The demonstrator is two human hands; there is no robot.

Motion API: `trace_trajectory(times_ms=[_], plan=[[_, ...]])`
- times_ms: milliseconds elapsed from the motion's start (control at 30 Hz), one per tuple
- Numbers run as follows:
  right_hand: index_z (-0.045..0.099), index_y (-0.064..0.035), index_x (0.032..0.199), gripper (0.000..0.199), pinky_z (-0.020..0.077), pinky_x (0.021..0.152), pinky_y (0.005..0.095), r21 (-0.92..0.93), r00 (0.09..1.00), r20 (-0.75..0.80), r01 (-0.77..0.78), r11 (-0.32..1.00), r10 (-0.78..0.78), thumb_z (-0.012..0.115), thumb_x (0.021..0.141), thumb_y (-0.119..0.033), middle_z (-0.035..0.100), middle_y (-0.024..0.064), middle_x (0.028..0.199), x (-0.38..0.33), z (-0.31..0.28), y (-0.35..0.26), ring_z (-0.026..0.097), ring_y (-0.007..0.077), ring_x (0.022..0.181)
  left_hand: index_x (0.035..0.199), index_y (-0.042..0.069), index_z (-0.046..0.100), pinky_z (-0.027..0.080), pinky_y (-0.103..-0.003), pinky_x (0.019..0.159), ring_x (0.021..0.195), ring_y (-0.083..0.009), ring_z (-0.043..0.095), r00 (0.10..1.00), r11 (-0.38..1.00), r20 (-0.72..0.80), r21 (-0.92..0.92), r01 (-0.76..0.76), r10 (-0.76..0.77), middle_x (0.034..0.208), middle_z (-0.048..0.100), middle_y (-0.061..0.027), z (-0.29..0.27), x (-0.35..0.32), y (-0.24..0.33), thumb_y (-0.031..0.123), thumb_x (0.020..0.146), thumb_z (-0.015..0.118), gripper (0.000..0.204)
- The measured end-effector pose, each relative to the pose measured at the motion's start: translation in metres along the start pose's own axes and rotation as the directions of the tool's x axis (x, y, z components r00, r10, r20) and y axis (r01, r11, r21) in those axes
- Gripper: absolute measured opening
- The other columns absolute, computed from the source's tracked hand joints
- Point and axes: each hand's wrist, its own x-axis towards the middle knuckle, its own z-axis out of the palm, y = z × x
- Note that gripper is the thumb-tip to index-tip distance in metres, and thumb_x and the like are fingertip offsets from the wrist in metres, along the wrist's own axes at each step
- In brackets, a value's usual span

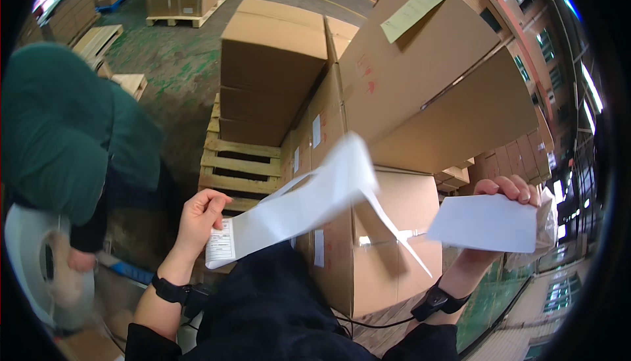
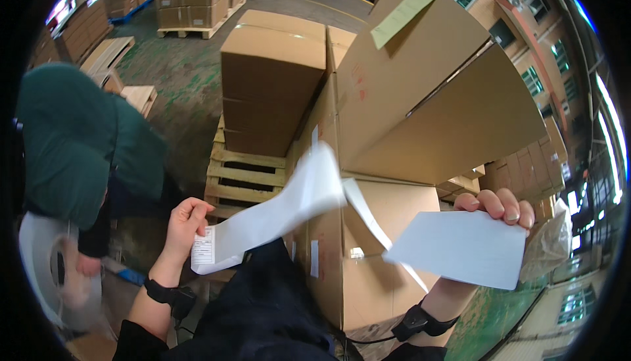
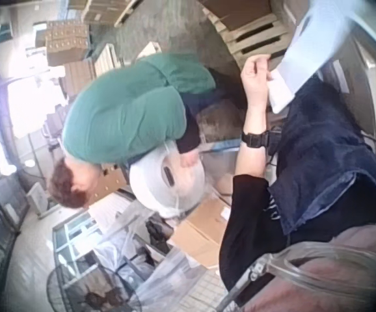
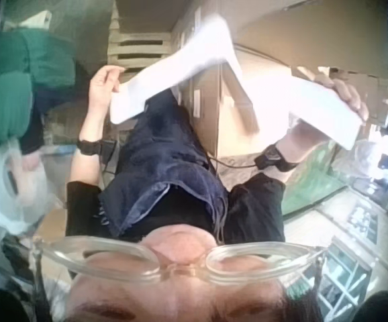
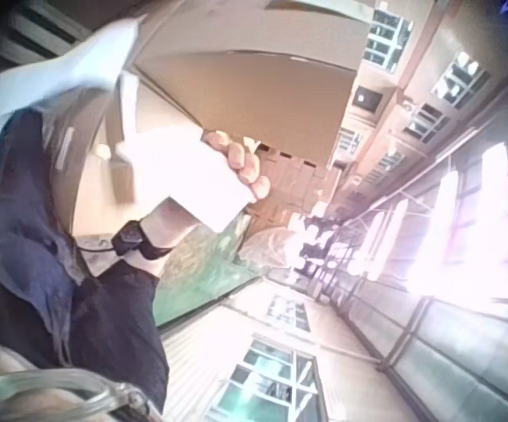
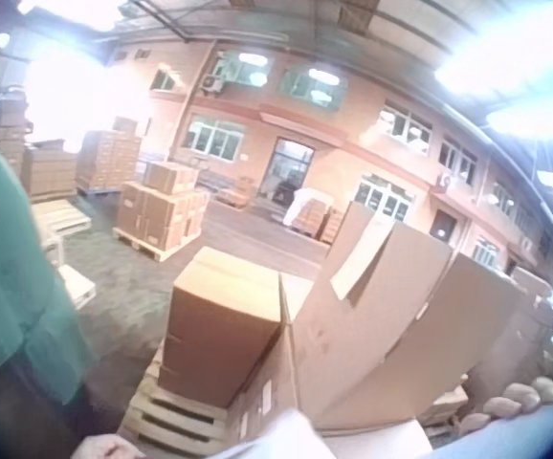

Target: Checking and applying inventory labels to stacked cardboard boxes in a warehouse.

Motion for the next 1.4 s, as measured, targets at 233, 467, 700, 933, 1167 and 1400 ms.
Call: trace_trajectory(times_ms=[233,467,700,933,1167,1400], plan=[[0.062,-0.0062,0.09,0.026,0.0477,0.059,0.0267,-0.95,0.928,0.181,0.079,0.303,0.325,0.063,0.067,0.006,0.059,0.0062,0.084,0.08,-0.02,0.075,0.059,0.0199,0.076,0.105,0.002,0.06,0.037,-0.018,0.052,0.051,-0.0034,0.044,0.798,0.974,0.593,0.223,-0.038,-0.105,0.053,0.051,0.0014,0.083,0.092,0.122,0.011,0.079,0.061,0.028],[0.062,-0.0074,0.1,0.032,0.0476,0.06,0.0271,-0.929,0.889,0.364,0.327,0.171,0.278,0.061,0.068,-0.004,0.06,0.0029,0.095,0.129,-0.033,0.101,0.06,0.0187,0.075,0.117,0.005,0.049,0.032,-0.018,0.049,0.05,-0.0034,0.041,0.786,0.967,0.589,0.253,0.042,-0.188,0.051,0.045,0.003,0.116,0.16,0.158,0.017,0.069,0.072,0.054],[0.054,-0.013,0.116,0.044,0.0461,0.064,0.0287,-0.979,0.922,0.196,0.164,0.123,0.333,0.055,0.073,-0.006,0.056,0.0001,0.106,0.122,-0.063,0.126,0.058,0.0182,0.08,0.11,0.006,0.055,0.037,-0.023,0.044,0.044,-0.0065,0.044,0.811,0.693,0.573,0.632,-0.346,-0.118,0.048,0.044,-0.0005,0.146,0.211,0.195,0.018,0.068,0.072,0.047],[0.041,-0.0081,0.126,0.057,0.0466,0.083,0.0294,-0.742,0.845,-0.396,-0.525,0.417,0.36,0.065,0.075,-0.006,0.048,0.0089,0.121,0.104,-0.095,0.161,0.059,0.0205,0.096,0.075,0.001,0.061,0.039,-0.026,0.044,0.045,-0.0109,0.047,0.778,0.668,0.574,0.687,-0.287,-0.255,0.05,0.049,-0.0064,0.142,0.293,0.159,0.018,0.072,0.066,0.018],[0.057,-0.0015,0.092,0.016,0.0451,0.064,0.0227,-0.118,0.339,-0.894,-0.809,0.576,0.293,0.06,0.082,-0.013,0.06,0.0038,0.079,0.076,-0.142,0.226,0.056,0.0095,0.07,0.071,0.002,0.056,0.031,-0.026,0.044,0.048,-0.0072,0.036,0.589,0.767,0.75,0.556,-0.319,-0.299,0.051,0.04,-0.0011,0.171,0.39,0.092,0.023,0.08,0.062,0.023],[0.057,-0.0085,0.093,0.009,0.0428,0.074,0.0241,0.026,0.127,-0.982,-0.634,0.773,0.137,0.057,0.084,-0.011,0.059,-0.0001,0.093,0.076,-0.16,0.261,0.054,0.0084,0.084,0.078,0.001,0.059,0.033,-0.025,0.044,0.051,-0.0047,0.037,0.565,0.826,0.777,0.493,-0.274,-0.276,0.054,0.043,0.0011,0.194,0.433,0.042,0.023,0.082,0.061,0.024]])
